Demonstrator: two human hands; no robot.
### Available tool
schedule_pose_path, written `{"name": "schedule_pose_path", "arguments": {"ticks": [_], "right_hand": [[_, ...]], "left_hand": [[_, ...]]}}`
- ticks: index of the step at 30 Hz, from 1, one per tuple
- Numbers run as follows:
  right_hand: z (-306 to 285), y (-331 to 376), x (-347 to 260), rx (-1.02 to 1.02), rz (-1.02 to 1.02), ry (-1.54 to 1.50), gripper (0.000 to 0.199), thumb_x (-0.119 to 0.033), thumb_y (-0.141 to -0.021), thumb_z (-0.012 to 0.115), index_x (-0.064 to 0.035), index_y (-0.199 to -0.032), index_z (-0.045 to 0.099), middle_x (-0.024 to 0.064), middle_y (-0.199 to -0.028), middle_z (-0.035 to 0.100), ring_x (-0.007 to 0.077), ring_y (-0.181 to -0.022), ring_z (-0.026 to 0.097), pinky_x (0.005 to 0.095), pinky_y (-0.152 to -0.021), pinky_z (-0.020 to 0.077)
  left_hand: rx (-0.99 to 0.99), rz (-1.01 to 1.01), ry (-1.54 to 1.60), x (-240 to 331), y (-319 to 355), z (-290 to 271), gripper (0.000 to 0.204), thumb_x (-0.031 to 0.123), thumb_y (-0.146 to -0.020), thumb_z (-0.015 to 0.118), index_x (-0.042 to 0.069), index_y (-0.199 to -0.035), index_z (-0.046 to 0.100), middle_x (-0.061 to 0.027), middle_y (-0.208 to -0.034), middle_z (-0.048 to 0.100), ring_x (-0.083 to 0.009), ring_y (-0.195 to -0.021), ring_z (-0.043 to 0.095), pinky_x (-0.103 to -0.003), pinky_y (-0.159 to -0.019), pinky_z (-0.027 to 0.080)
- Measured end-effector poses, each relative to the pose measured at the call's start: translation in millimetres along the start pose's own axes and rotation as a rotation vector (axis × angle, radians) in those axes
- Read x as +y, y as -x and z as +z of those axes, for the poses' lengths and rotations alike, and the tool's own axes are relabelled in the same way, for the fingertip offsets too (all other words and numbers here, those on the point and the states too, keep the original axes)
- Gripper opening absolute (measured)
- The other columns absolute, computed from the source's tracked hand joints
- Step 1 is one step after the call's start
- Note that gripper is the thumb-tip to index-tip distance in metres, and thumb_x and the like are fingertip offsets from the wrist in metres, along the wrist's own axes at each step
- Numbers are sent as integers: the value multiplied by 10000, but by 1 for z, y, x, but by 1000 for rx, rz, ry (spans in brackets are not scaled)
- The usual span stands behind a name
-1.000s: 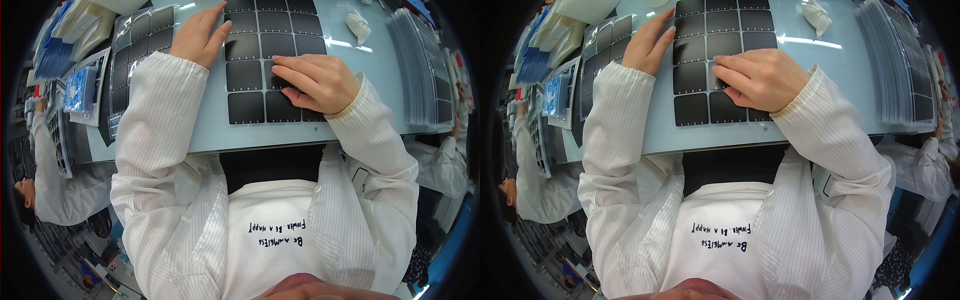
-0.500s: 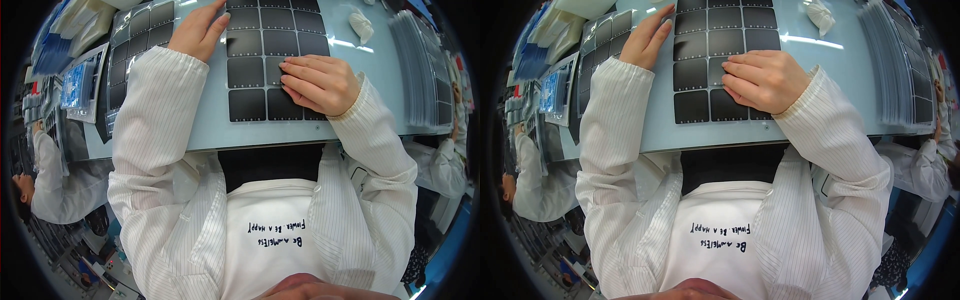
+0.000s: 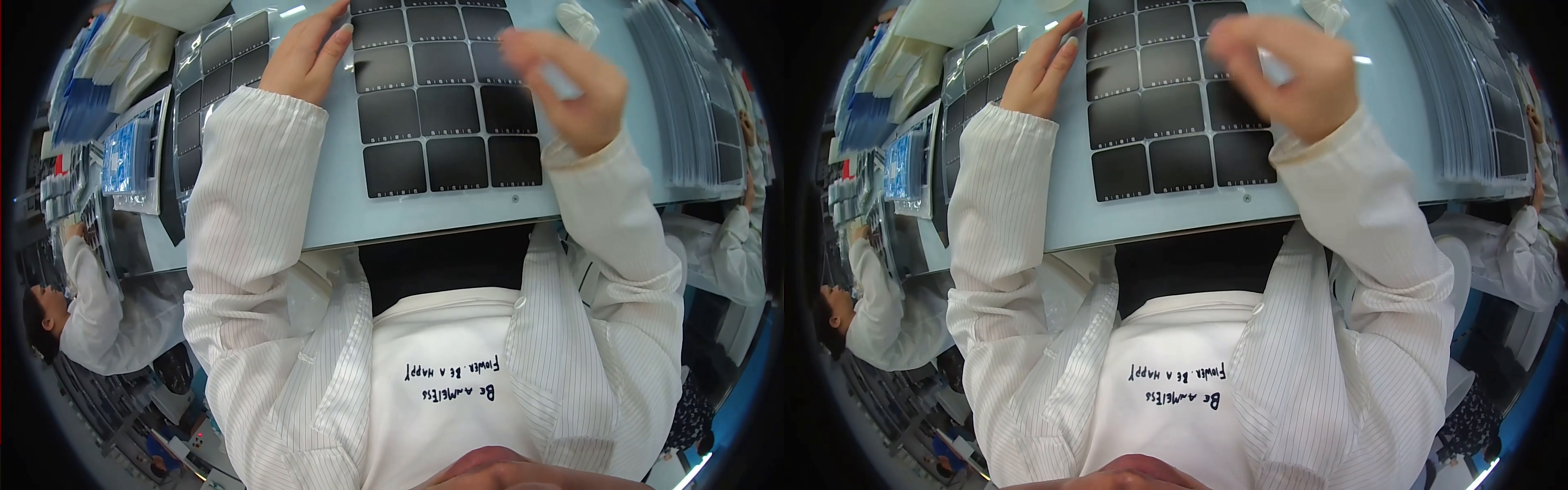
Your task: Inspecting and cleaning square plastic film sheets for defects at an industrial workstation.
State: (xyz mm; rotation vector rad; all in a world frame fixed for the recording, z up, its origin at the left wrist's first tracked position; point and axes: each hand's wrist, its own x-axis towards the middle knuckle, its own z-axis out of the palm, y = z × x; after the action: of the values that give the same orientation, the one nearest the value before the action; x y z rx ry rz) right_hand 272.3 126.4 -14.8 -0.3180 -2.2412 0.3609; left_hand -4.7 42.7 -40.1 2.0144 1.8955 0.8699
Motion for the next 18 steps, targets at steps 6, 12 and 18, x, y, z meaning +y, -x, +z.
{"name": "schedule_pose_path", "arguments": {"ticks": [6,12,18], "right_hand": [[-45,-7,32,277,505,386,274,-161,-697,707,7,-906,651,137,-774,645,199,-645,619,280,-589,475],[-45,-5,69,5,781,521,352,-270,-708,702,-5,-934,654,147,-753,637,205,-624,623,304,-562,468],[-15,5,47,-135,682,72,237,-213,-729,690,-24,-863,641,106,-785,620,218,-666,619,302,-581,482]], "left_hand": [[-45,56,109,-7,-10,5,392,182,-934,400,122,-1322,396,-58,-1305,467,-217,-1250,383,-331,-1038,273],[-46,48,70,-11,-8,2,404,135,-920,402,136,-1324,394,-35,-1309,465,-213,-1255,374,-347,-1053,249],[-37,23,63,-10,-2,-3,397,139,-918,407,131,-1315,405,-36,-1301,474,-208,-1253,376,-345,-1053,245]]}}
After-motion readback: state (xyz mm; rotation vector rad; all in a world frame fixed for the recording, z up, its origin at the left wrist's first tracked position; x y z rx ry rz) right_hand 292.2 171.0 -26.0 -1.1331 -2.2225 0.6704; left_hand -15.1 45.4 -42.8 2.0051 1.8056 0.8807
